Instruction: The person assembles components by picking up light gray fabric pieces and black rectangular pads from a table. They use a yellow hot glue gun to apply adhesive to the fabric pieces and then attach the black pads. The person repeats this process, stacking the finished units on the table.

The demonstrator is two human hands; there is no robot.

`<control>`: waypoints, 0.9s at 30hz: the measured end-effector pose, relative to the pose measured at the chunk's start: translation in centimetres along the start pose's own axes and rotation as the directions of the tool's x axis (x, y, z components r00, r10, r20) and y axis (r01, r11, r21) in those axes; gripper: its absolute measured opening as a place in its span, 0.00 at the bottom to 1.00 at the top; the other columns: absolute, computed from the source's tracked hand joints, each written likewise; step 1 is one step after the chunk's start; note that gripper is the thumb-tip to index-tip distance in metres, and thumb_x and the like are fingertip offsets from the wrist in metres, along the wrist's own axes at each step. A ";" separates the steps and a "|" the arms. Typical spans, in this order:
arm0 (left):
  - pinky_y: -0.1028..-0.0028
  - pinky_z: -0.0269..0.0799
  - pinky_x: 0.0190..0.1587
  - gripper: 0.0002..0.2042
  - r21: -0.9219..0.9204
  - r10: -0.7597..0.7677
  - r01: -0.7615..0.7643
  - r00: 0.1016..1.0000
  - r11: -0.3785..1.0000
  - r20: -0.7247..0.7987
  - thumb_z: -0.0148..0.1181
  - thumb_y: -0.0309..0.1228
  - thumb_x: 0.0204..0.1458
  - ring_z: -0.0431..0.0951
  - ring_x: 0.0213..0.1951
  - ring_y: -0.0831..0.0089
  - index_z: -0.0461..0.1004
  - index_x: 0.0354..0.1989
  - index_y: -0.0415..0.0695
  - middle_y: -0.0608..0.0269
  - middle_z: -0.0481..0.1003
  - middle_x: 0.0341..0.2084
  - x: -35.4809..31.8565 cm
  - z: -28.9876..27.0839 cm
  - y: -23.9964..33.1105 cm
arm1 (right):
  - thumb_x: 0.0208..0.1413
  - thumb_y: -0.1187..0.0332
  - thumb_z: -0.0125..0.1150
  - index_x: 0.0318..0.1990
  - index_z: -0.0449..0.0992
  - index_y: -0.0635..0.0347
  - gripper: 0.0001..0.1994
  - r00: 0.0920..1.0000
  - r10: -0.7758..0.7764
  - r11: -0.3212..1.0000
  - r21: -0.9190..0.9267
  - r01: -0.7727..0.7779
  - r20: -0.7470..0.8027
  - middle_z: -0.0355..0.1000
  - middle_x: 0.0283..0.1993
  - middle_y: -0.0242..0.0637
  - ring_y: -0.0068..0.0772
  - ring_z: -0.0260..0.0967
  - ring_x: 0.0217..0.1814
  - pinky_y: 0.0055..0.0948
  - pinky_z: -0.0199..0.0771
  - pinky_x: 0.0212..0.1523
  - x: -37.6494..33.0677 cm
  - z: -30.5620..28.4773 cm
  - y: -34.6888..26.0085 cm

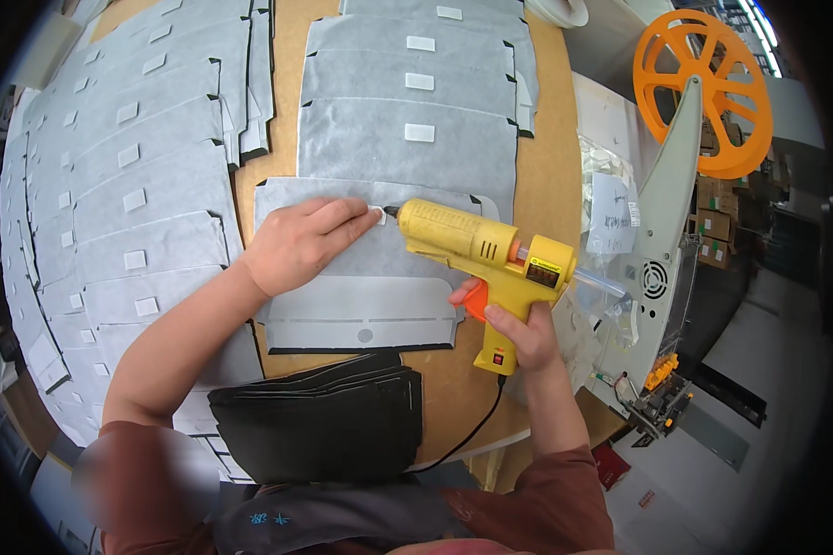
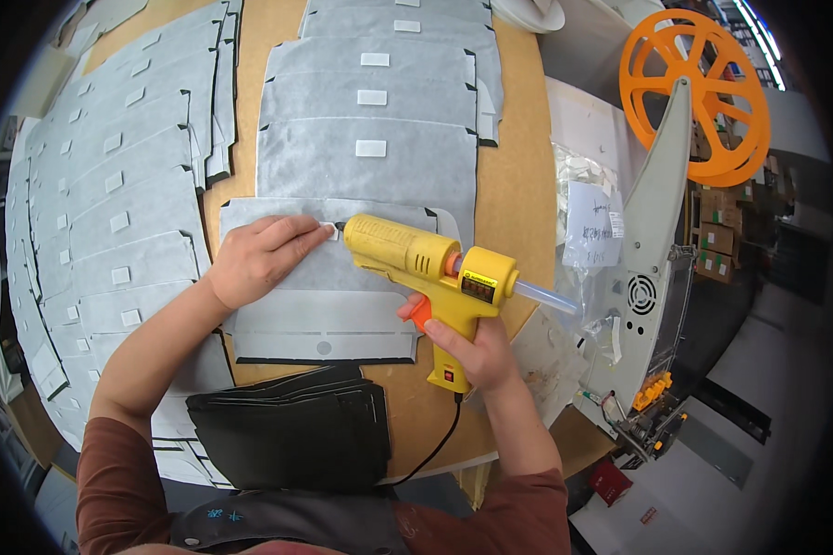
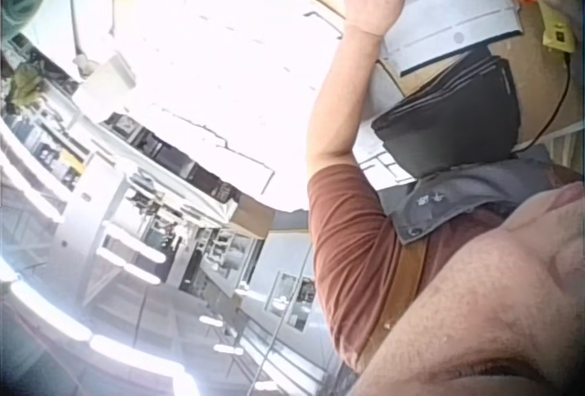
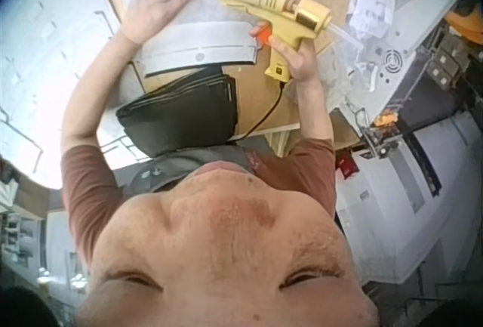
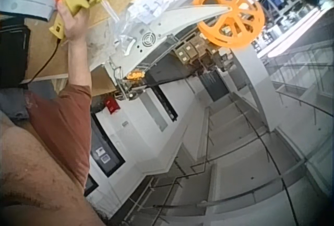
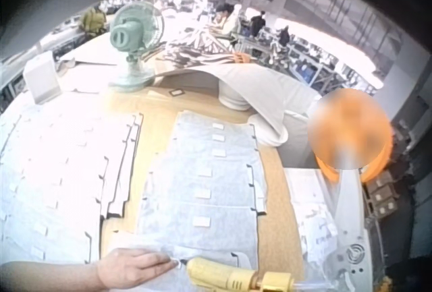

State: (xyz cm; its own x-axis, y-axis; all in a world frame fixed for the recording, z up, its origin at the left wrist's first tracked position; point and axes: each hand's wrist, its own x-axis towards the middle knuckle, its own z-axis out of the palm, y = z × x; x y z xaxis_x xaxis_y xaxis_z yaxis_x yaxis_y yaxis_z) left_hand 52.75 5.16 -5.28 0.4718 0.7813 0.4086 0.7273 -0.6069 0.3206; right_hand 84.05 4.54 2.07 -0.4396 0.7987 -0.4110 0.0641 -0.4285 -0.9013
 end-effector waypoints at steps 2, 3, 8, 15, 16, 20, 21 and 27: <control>0.79 0.78 0.35 0.20 0.000 0.001 -0.001 1.000 1.000 -0.001 0.59 0.25 0.48 0.79 0.39 0.77 0.79 0.52 0.47 0.72 0.75 0.43 0.0 0.0 0.0 | 0.55 0.72 0.56 0.63 0.61 0.67 0.27 1.000 0.018 1.000 -0.019 -0.018 0.009 0.73 0.51 0.48 0.46 0.74 0.55 0.44 0.72 0.58 0.1 -0.1 -0.1; 0.78 0.78 0.35 0.20 -0.005 0.001 -0.001 1.000 1.000 -0.004 0.59 0.25 0.48 0.79 0.38 0.76 0.80 0.52 0.46 0.70 0.76 0.43 0.0 0.0 0.0 | 0.55 0.72 0.56 0.63 0.61 0.67 0.27 1.000 0.024 0.999 -0.026 -0.023 0.011 0.73 0.51 0.48 0.46 0.75 0.55 0.44 0.72 0.58 0.1 -0.1 -0.1; 0.76 0.78 0.36 0.19 -0.021 -0.003 0.003 1.000 1.000 -0.001 0.60 0.25 0.47 0.79 0.37 0.74 0.80 0.51 0.44 0.68 0.76 0.41 0.2 -0.2 0.1 | 0.55 0.72 0.57 0.62 0.61 0.67 0.26 0.999 0.029 0.999 -0.040 -0.028 0.025 0.73 0.51 0.47 0.46 0.75 0.55 0.44 0.73 0.58 0.3 -0.2 0.0; 0.79 0.78 0.36 0.20 -0.007 0.000 0.000 1.000 1.000 0.005 0.59 0.25 0.48 0.79 0.38 0.76 0.79 0.52 0.46 0.71 0.75 0.43 0.1 -0.1 0.0 | 0.56 0.71 0.57 0.62 0.62 0.68 0.26 0.999 0.032 0.999 -0.024 -0.032 0.012 0.73 0.51 0.47 0.45 0.75 0.54 0.43 0.73 0.57 0.1 -0.4 0.2; 0.78 0.78 0.36 0.20 -0.008 -0.002 0.002 1.000 1.000 0.006 0.59 0.25 0.48 0.79 0.38 0.76 0.79 0.52 0.46 0.71 0.75 0.43 0.1 -0.1 0.0 | 0.56 0.71 0.57 0.61 0.63 0.68 0.26 0.999 0.036 0.999 -0.034 -0.035 0.016 0.73 0.51 0.47 0.45 0.75 0.54 0.44 0.73 0.57 0.2 -0.5 0.2; 0.78 0.78 0.36 0.20 -0.012 -0.005 0.006 1.000 1.000 0.008 0.59 0.25 0.48 0.79 0.38 0.76 0.79 0.52 0.46 0.70 0.75 0.44 0.0 0.0 0.0 | 0.56 0.72 0.57 0.60 0.64 0.69 0.24 0.999 0.038 0.998 -0.053 -0.037 0.018 0.74 0.50 0.47 0.45 0.75 0.54 0.44 0.73 0.58 0.3 -0.4 0.2; 0.78 0.78 0.36 0.20 -0.015 -0.006 0.006 1.000 1.000 0.010 0.58 0.25 0.48 0.79 0.39 0.75 0.79 0.52 0.46 0.70 0.76 0.44 0.0 0.0 0.0 | 0.57 0.71 0.57 0.60 0.65 0.68 0.23 0.999 0.024 0.999 -0.032 -0.023 0.023 0.74 0.50 0.45 0.40 0.74 0.53 0.39 0.73 0.56 0.3 -0.4 0.3; 0.77 0.78 0.37 0.21 -0.027 -0.012 0.013 1.000 1.000 0.016 0.58 0.25 0.47 0.80 0.40 0.74 0.79 0.53 0.47 0.69 0.76 0.44 0.0 0.0 -0.1 | 0.58 0.70 0.58 0.59 0.66 0.66 0.22 0.999 0.003 1.000 -0.011 -0.003 0.035 0.75 0.50 0.43 0.34 0.73 0.53 0.34 0.72 0.54 0.3 -0.6 0.3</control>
State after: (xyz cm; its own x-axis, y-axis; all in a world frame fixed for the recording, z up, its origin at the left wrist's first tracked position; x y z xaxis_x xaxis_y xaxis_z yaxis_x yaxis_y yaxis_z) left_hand 52.70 5.22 -5.25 0.4710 0.7909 0.3906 0.7193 -0.6007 0.3490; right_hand 84.44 4.89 1.60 -0.4708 0.7819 -0.4088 0.0752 -0.4261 -0.9016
